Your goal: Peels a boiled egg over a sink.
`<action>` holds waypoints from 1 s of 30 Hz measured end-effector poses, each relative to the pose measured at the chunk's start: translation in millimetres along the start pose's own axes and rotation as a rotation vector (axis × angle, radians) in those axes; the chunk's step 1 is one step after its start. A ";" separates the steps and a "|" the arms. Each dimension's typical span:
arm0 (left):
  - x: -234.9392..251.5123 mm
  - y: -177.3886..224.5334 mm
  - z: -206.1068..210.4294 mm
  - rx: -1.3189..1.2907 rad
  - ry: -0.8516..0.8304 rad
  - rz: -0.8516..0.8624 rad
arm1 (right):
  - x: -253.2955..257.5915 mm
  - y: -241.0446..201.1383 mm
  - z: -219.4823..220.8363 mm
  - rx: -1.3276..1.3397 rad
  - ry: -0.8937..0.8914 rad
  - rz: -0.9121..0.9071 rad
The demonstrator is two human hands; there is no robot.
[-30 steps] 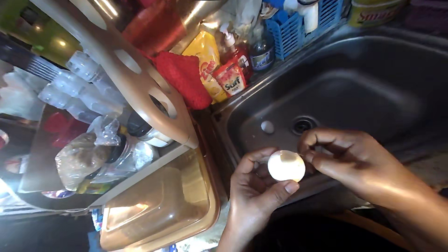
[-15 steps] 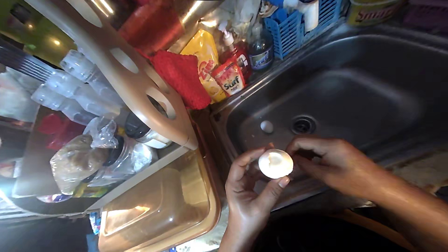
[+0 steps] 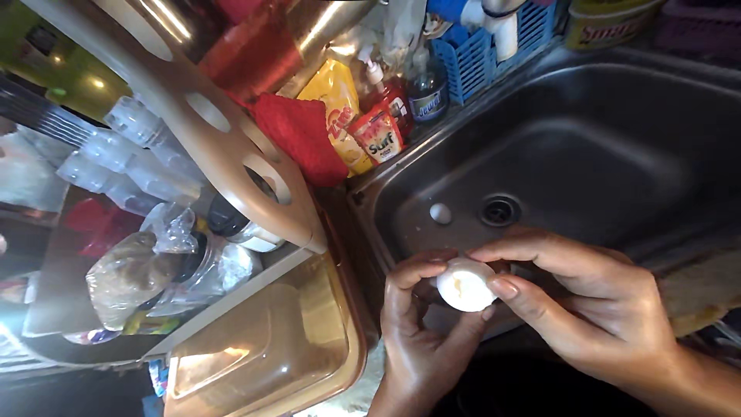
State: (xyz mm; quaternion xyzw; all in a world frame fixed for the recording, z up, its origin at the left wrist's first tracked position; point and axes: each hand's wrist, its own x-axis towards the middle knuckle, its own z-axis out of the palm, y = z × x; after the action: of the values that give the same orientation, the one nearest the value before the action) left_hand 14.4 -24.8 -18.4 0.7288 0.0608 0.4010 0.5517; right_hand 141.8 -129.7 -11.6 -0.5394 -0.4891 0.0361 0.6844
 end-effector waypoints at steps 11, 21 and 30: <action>0.4 -10.8 2.8 0.081 -0.002 -0.028 | -1.0 6.1 -2.4 -0.182 0.053 -0.020; 2.7 -17.9 3.0 0.117 -0.044 -0.046 | 1.7 10.7 -7.8 -0.559 0.036 -0.239; 21.3 -6.5 2.2 -0.130 -0.156 -0.280 | 16.6 11.9 -26.3 -0.338 -0.008 -0.094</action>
State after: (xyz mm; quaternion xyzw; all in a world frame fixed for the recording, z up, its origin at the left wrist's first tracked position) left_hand 32.4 -12.7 -13.1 0.7051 0.0926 0.2654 0.6510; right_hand 174.8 -133.7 -8.8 -0.6234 -0.5154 -0.0766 0.5831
